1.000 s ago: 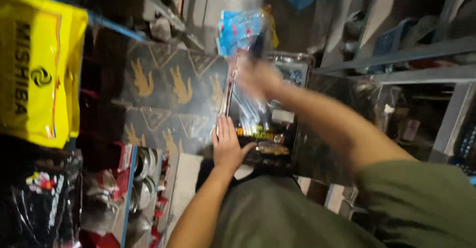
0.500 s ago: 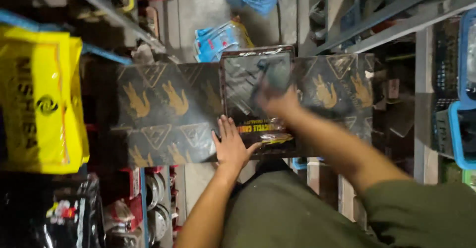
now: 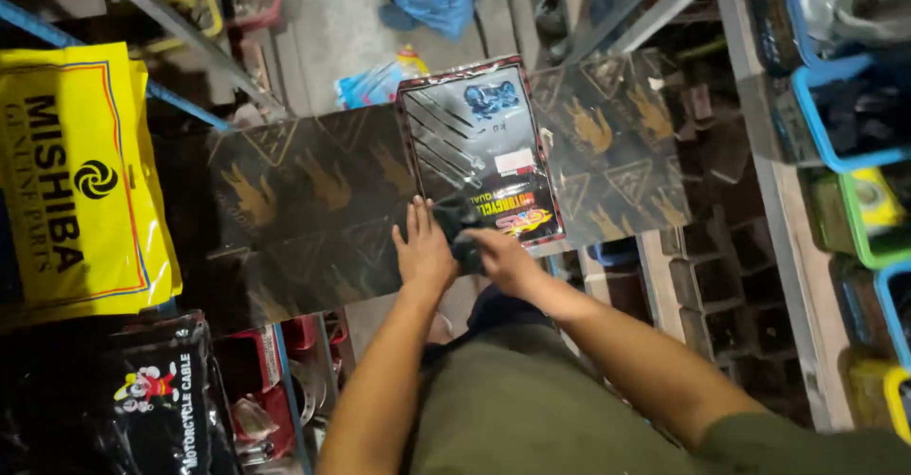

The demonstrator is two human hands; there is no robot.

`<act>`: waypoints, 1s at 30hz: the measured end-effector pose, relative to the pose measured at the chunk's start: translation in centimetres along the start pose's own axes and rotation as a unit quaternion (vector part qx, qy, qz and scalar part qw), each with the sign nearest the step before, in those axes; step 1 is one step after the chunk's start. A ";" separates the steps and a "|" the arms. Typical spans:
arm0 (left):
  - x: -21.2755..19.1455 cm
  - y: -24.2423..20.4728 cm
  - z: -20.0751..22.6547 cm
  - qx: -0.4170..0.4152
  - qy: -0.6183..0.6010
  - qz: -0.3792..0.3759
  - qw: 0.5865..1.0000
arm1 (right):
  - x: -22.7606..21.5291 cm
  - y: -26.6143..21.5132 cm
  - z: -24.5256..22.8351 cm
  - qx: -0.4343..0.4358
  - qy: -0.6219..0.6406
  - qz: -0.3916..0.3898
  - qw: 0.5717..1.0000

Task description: The person handles several plastic-wrapped packages containing motorcycle parts on a cluttered workbench. They pick up, inspect, and stack the packages, which include items like cables and brake pads, while moving them around the workspace.

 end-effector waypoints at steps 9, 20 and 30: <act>0.1 -0.8 0.2 0.020 -0.003 -0.005 1.000 | -3.4 2.4 2.2 0.257 -0.308 0.109 0.909; -3.1 -2.4 1.2 0.006 -0.015 -0.066 0.998 | -6.1 14.5 2.1 -0.047 -0.476 0.112 0.871; -3.6 6.6 1.8 -0.033 -0.085 0.060 0.994 | 3.5 0.9 0.7 -0.269 -0.237 -0.031 0.933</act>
Point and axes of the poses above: each hand's wrist, its own y-axis towards the middle knuckle, its own x-axis out of the palm, z = x × y, the point moved 8 cm from there along y, towards the middle knuckle, and after that the axes turned 14 degrees about -y, right-handed, at the moved point
